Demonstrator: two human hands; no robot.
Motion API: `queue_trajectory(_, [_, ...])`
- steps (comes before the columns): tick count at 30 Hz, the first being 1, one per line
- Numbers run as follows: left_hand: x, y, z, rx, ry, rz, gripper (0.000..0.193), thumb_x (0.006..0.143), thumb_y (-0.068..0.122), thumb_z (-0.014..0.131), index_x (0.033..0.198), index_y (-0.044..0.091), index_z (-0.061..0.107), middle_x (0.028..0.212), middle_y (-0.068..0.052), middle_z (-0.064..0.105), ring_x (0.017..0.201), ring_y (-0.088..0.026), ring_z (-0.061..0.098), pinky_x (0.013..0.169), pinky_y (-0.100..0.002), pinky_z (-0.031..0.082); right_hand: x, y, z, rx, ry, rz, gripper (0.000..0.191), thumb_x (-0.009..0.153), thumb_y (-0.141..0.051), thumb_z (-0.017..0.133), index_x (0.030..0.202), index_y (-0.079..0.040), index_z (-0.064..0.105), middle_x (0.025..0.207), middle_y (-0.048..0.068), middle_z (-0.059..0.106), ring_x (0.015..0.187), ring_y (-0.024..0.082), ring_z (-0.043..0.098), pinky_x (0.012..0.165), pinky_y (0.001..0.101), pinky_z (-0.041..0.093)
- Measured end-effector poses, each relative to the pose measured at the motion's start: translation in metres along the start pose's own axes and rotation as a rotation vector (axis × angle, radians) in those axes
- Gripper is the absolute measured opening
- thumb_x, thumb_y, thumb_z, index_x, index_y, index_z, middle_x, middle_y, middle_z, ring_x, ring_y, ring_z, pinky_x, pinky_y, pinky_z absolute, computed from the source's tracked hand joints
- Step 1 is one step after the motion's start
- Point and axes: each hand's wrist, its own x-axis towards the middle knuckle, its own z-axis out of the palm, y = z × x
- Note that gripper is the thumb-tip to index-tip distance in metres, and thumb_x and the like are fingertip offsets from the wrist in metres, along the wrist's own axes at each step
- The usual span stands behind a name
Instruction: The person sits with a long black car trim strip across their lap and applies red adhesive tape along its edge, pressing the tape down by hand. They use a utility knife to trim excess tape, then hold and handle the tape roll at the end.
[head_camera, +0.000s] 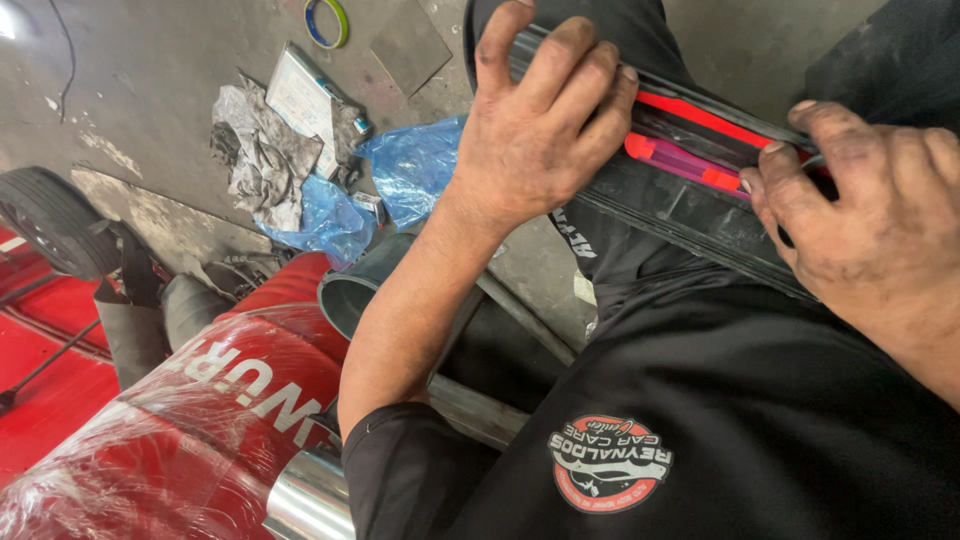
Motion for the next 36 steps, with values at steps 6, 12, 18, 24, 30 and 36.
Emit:
queue_trajectory(6, [-0.004, 0.002, 0.001, 0.101, -0.033, 0.056, 0.033, 0.093, 0.014, 0.062, 0.119, -0.005, 0.068, 0.119, -0.014, 0.062, 0.13, -0.03, 0.053, 0.116, -0.062, 0.031, 0.002, -0.003, -0.002, -0.024, 0.006, -0.027, 0.024, 0.096, -0.023, 0.078, 0.111, -0.006, 0.073, 0.132, 0.012, 0.063, 0.094, 0.025, 0.065, 0.085, 0.0377, 0.047])
queue_trajectory(12, [-0.007, 0.004, 0.004, 0.158, 0.0, 0.067, 0.032, 0.096, 0.013, 0.061, 0.121, -0.006, 0.068, 0.118, -0.013, 0.063, 0.13, -0.029, 0.054, 0.116, -0.061, 0.032, 0.004, -0.002, -0.004, -0.04, -0.011, -0.043, 0.027, 0.095, -0.026, 0.076, 0.112, -0.005, 0.074, 0.128, 0.012, 0.063, 0.094, 0.025, 0.065, 0.088, 0.0385, 0.048])
queue_trajectory(18, [-0.01, 0.003, 0.008, 0.182, 0.007, 0.077, 0.033, 0.095, 0.013, 0.06, 0.122, -0.005, 0.069, 0.119, -0.013, 0.064, 0.13, -0.028, 0.053, 0.116, -0.06, 0.032, 0.009, -0.006, -0.009, -0.094, -0.023, -0.044, 0.028, 0.095, -0.028, 0.075, 0.111, -0.005, 0.075, 0.129, 0.01, 0.063, 0.096, 0.023, 0.064, 0.089, 0.0377, 0.048])
queue_trajectory(24, [-0.012, 0.002, 0.013, 0.224, 0.012, 0.099, 0.033, 0.097, 0.013, 0.06, 0.122, -0.006, 0.069, 0.119, -0.013, 0.064, 0.13, -0.029, 0.053, 0.116, -0.06, 0.031, 0.01, -0.008, -0.012, -0.094, -0.036, -0.02, 0.028, 0.096, -0.028, 0.075, 0.112, -0.005, 0.075, 0.131, 0.011, 0.063, 0.098, 0.024, 0.063, 0.089, 0.037, 0.048])
queue_trajectory(30, [-0.014, 0.002, 0.016, 0.255, 0.016, 0.119, 0.029, 0.099, 0.012, 0.059, 0.12, -0.006, 0.07, 0.119, -0.013, 0.065, 0.132, -0.029, 0.053, 0.117, -0.059, 0.031, 0.013, -0.009, -0.009, -0.044, -0.031, 0.012, 0.025, 0.097, -0.025, 0.078, 0.112, -0.005, 0.074, 0.135, 0.011, 0.063, 0.099, 0.024, 0.064, 0.088, 0.0356, 0.049])
queue_trajectory(36, [-0.014, 0.001, 0.017, 0.272, 0.031, 0.124, 0.029, 0.099, 0.012, 0.059, 0.119, -0.005, 0.07, 0.118, -0.013, 0.065, 0.132, -0.029, 0.052, 0.117, -0.059, 0.032, 0.019, -0.008, -0.011, -0.069, -0.048, -0.018, 0.025, 0.096, -0.025, 0.08, 0.115, -0.01, 0.075, 0.136, 0.01, 0.062, 0.104, 0.024, 0.064, 0.087, 0.0352, 0.05])
